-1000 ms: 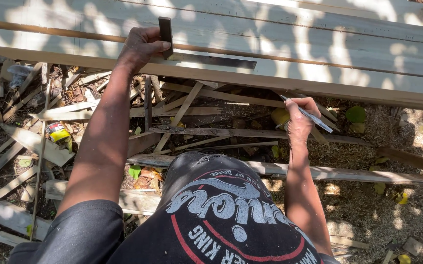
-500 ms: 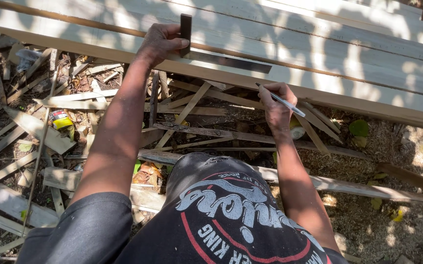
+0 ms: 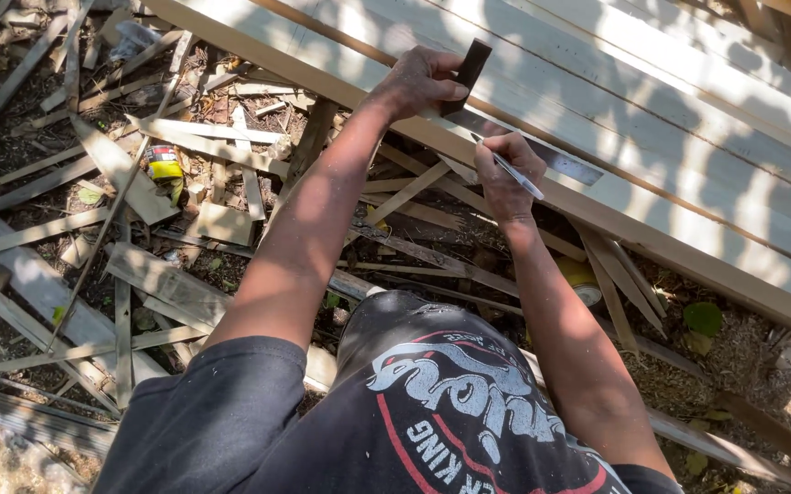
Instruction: Use a square and a pen to mark lines on wooden planks.
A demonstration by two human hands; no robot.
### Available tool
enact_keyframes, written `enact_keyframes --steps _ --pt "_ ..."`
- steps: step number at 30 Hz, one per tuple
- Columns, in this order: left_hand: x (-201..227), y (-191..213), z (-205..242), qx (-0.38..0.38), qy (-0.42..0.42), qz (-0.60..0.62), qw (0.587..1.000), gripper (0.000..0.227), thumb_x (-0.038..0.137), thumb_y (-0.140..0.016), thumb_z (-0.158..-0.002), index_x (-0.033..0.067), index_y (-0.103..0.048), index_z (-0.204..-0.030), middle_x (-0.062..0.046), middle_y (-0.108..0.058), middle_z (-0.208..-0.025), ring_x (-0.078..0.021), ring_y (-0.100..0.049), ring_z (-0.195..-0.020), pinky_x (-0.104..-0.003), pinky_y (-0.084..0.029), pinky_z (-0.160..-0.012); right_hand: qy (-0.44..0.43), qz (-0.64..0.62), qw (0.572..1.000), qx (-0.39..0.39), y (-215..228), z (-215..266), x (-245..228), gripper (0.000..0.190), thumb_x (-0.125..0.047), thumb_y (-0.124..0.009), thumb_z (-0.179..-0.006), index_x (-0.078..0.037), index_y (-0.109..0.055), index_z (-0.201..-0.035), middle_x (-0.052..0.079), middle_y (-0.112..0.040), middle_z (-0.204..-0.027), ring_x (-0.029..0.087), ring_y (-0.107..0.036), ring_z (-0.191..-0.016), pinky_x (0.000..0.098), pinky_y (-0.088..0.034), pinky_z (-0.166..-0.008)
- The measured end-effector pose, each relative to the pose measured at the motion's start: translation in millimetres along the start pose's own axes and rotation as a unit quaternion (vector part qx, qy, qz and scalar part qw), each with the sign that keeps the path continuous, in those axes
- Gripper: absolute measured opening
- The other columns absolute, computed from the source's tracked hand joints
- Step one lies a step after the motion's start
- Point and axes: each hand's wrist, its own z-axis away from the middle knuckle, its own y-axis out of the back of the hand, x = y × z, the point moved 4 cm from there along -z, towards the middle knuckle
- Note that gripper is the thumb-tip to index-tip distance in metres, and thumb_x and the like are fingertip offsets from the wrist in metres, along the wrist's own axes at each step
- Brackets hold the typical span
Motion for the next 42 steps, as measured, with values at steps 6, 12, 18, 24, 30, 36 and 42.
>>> enact_keyframes --steps 6,12,18,24,30,36,42 --pt "-6.9 0.4 -6.3 -0.003 -0.026 -0.047 0.999 0.018 0.013 -0.076 -0.092 0.0076 -0.075 -0.110 0.006 -0.069 -0.080 -0.0026 -0.061 -0.075 -0.025 -0.054 -0.068 -0.016 -0.007 1.000 -0.010 -13.3 -7.7 -6.8 0.008 -0.003 -0.074 -0.095 -0.003 -0.066 -0.092 0.004 -0.076 -0.095 0.005 -0.065 -0.081 0.0235 -0.056 -0.078" --pt "-9.0 0.3 -5.1 -0.009 -0.028 -0.066 0.997 0.013 0.015 -0.076 -0.093 0.0057 -0.072 -0.100 0.005 -0.066 -0.078 -0.0031 -0.058 -0.074 -0.026 -0.051 -0.065 -0.042 -0.007 0.999 -0.011 -21.0 -9.7 -2.3 0.005 -0.003 -0.074 -0.092 -0.003 -0.069 -0.092 0.006 -0.077 -0.097 0.006 -0.065 -0.081 0.0233 -0.055 -0.078" --pt "-2.1 -1.6 -2.3 -0.017 -0.039 -0.043 0.998 0.017 0.016 -0.075 -0.092 0.0063 -0.072 -0.105 0.005 -0.068 -0.079 -0.0033 -0.060 -0.075 -0.026 -0.054 -0.067 -0.020 0.028 0.999 -0.011 -22.4 -9.8 -3.7 0.005 -0.004 -0.074 -0.091 -0.003 -0.069 -0.092 0.007 -0.077 -0.098 0.008 -0.069 -0.083 0.0251 -0.058 -0.080" --pt "-8.5 -2.8 -4.9 -0.017 -0.037 -0.028 0.999 0.023 0.018 -0.076 -0.091 0.0053 -0.073 -0.110 0.004 -0.069 -0.081 -0.0046 -0.063 -0.077 -0.027 -0.057 -0.069 -0.036 0.026 0.999 -0.023 -20.7 -10.4 -8.9 0.006 -0.006 -0.074 -0.092 -0.003 -0.068 -0.091 0.007 -0.077 -0.096 0.007 -0.068 -0.078 0.0251 -0.057 -0.075" --pt "-5.6 -4.3 -4.2 -0.012 -0.036 -0.026 0.999 0.027 0.019 -0.074 -0.090 0.0080 -0.073 -0.114 0.004 -0.070 -0.081 -0.0053 -0.064 -0.076 -0.027 -0.059 -0.069 -0.048 0.037 0.998 -0.027 -18.2 -10.7 0.0 0.009 -0.006 -0.074 -0.093 -0.005 -0.067 -0.089 0.004 -0.076 -0.090 0.006 -0.066 -0.077 0.0244 -0.057 -0.074" --pt "-10.2 -4.3 -6.0 -0.008 -0.050 -0.050 0.997 0.026 0.022 -0.073 -0.090 0.0097 -0.074 -0.112 0.005 -0.067 -0.076 -0.0053 -0.064 -0.072 -0.026 -0.058 -0.067 -0.036 0.010 0.999 -0.026 -19.5 -10.4 1.2 0.009 -0.006 -0.076 -0.096 -0.006 -0.069 -0.090 0.005 -0.077 -0.095 0.006 -0.067 -0.082 0.0245 -0.057 -0.077" --pt "-7.6 -6.5 -5.3 -0.018 -0.052 -0.022 0.998 0.023 0.020 -0.073 -0.089 0.0084 -0.075 -0.110 0.006 -0.063 -0.072 -0.0047 -0.059 -0.069 -0.026 -0.054 -0.062 -0.019 0.003 1.000 -0.023 -19.7 -10.8 -1.3 0.007 -0.004 -0.077 -0.095 -0.004 -0.070 -0.093 0.007 -0.078 -0.100 0.007 -0.070 -0.087 0.0254 -0.059 -0.082"
